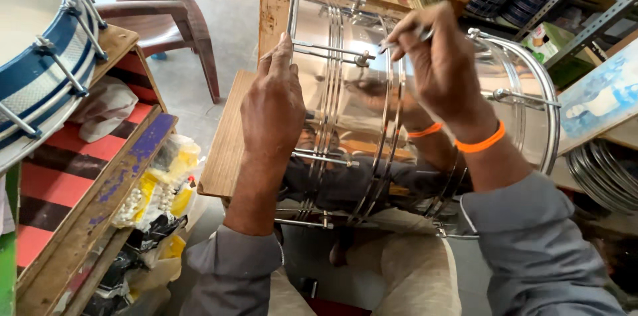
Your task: The person uses a wrench to tighten and loosen the tension rods on a drum shell, rotating the drum to access different lugs around the rim.
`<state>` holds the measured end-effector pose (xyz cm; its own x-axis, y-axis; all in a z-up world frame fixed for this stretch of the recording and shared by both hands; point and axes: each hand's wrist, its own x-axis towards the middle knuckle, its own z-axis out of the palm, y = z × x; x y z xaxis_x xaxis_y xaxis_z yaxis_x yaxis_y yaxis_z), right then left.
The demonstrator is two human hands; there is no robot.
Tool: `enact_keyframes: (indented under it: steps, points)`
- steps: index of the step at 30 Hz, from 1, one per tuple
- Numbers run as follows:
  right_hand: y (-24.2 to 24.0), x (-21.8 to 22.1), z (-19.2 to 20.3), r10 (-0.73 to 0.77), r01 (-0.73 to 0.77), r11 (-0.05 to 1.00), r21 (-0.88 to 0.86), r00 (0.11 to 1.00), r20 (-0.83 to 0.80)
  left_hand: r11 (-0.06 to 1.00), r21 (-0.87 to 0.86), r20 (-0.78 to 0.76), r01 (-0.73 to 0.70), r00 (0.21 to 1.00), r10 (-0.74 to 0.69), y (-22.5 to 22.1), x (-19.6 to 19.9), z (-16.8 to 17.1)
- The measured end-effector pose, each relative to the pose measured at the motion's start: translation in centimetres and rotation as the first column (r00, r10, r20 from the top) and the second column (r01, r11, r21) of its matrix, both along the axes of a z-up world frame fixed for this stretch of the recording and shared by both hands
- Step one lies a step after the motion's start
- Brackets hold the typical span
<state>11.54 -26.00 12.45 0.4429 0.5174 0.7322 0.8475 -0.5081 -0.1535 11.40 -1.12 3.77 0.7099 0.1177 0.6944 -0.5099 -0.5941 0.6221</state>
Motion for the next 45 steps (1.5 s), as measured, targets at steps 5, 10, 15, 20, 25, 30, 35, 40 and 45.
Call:
enact_keyframes:
  steps: [5,10,15,20,25,30,35,40,45]
  points:
    - [2.8,-1.1,-0.4,0.033,0.100,0.936,-0.337,0.929,0.368,1.000,0.010,0.008,-0.005,1.000,0.005,0.0,-0.1,0.0]
    - [2.6,-1.3,-0.4,0.114,0.165,0.861,-0.480,0.859,0.499,1.000,0.011,0.006,-0.005,1.000,0.005,0.0,-0.1,0.3]
    - [1.1,7.6,2.5,0.087,0.074,0.971,0.229,0.780,-0.620,1.000,0.020,0.105,-0.011,0.994,0.009,0.1,0.0,0.1]
    - [1.4,8.9,3.0,0.052,0.181,0.954,0.237,0.683,-0.729,0.999,-0.031,0.153,0.025,0.988,-0.020,0.0,-0.3,0.4]
    - [0.3,3.5,2.0,0.054,-0.019,0.972,0.233,0.988,-0.146,0.999,-0.028,0.145,0.026,0.989,-0.022,0.1,-0.3,-0.1]
    - [1.9,-0.4,0.0,-0.001,0.043,0.987,-0.155,0.964,0.265,1.000,0.010,0.193,0.025,0.981,-0.026,0.1,0.1,-0.1]
    - [2.8,-1.6,-1.3,0.096,0.198,0.862,-0.467,0.840,0.534,0.999,-0.003,0.191,0.042,0.981,-0.041,0.1,-0.4,0.2]
    - [0.5,3.9,-0.3,0.076,-0.038,0.988,0.150,0.963,-0.258,0.999,0.034,0.153,0.022,0.988,-0.027,-0.1,-0.5,0.4]
    - [0.1,11.5,0.9,0.127,0.043,0.966,0.256,0.781,-0.612,1.000,0.009,0.111,0.014,0.994,-0.015,-0.2,-0.9,1.0]
